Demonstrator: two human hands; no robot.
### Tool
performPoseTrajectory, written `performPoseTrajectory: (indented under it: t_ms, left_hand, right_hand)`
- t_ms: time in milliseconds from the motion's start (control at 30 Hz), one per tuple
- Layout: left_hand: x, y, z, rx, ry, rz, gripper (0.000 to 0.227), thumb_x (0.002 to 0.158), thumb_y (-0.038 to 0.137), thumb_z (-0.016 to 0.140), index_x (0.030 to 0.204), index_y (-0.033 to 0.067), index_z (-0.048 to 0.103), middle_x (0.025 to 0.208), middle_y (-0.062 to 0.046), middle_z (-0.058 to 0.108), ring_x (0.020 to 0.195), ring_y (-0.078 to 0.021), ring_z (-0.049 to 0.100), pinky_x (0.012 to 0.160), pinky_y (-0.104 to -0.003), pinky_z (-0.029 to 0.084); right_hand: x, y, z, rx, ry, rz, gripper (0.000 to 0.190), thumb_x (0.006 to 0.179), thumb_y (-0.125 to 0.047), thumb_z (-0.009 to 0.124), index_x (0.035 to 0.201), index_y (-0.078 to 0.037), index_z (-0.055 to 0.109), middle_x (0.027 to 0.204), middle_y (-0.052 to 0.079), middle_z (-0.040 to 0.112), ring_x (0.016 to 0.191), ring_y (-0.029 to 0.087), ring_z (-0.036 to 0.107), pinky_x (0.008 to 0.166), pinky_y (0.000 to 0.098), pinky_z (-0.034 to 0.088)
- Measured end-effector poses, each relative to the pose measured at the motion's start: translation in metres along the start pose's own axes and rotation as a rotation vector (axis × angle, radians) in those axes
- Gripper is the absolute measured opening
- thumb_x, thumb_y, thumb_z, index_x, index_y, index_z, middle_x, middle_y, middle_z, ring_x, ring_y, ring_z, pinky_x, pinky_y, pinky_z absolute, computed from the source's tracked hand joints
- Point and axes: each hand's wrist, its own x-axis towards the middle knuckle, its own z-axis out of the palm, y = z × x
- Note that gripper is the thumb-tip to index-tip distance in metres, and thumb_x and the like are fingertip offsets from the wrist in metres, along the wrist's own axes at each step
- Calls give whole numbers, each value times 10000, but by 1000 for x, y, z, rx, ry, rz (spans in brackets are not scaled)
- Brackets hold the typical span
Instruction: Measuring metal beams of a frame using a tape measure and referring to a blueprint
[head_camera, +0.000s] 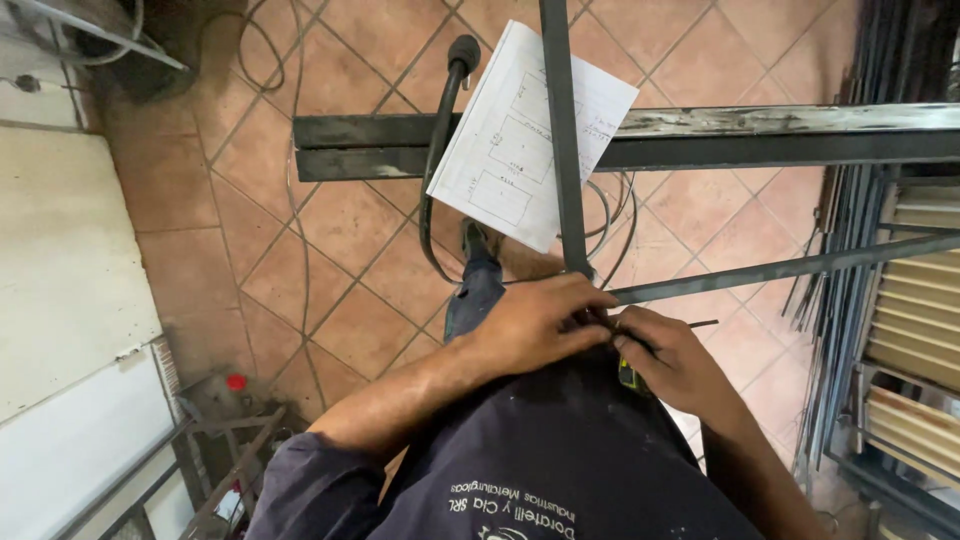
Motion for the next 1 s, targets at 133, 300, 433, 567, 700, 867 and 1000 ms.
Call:
performPoseTrajectory:
  t_ms: [133,300,433,567,700,867,1000]
  left_hand:
    - [3,3,14,344,-39,137,247,855,339,770,1035,207,664,970,6,651,884,-271,716,694,-422,613]
    - [8,6,6,266,-166,107,236,837,337,777,958,205,623,918,17,623,900,-273,710,692,-427,600]
    - [10,2,1,-140,-400,-105,282,844,387,800,991,191,661,909,-5,670,923,-240,717,748,-406,588]
    - [10,-11,11,-582,-545,-225,247,860,320,842,938,132,701,772,31,699,773,-72,663,654,-247,546]
    - [12,-17,24,-776,-528,-250,229,860,250,845,933,98,691,764,-5,712,721,-80,704,578,-192,529]
    - [15,-18,53,-1116,-313,-259,212,942,153,778,990,-29,681,737,-158,688,626,-207,714,448,-225,515]
    - [34,-15,88,-1047,34,-360,265,1039,208,678,1044,-57,674,764,-213,698,653,-250,745,503,-275,575]
  right_hand:
    - [-2,-9,2,-22,-70,-111,231,1004,-140,557,986,-20,753,808,138,713,727,200,691,648,384,548]
    - [3,-33,-1,22,-117,-175,226,1009,-108,541,937,-13,732,722,87,635,645,175,620,575,356,501]
    - [1,-38,-11,-1,-103,-197,175,974,-178,648,913,-38,731,715,91,653,606,160,599,548,335,482]
    - [-7,-38,-18,-32,-100,-272,116,949,-132,674,925,-44,745,790,131,704,619,199,652,546,317,502]
    - [-8,-28,-24,-17,-87,-331,144,955,-147,666,907,-45,756,808,123,715,605,211,655,543,299,505]
    - [-15,-18,-30,165,-39,-391,175,956,-111,641,892,24,733,769,156,709,579,221,656,513,308,520]
    - [-17,-6,-19,363,190,-446,78,932,43,601,931,104,650,821,257,687,671,330,724,572,375,586]
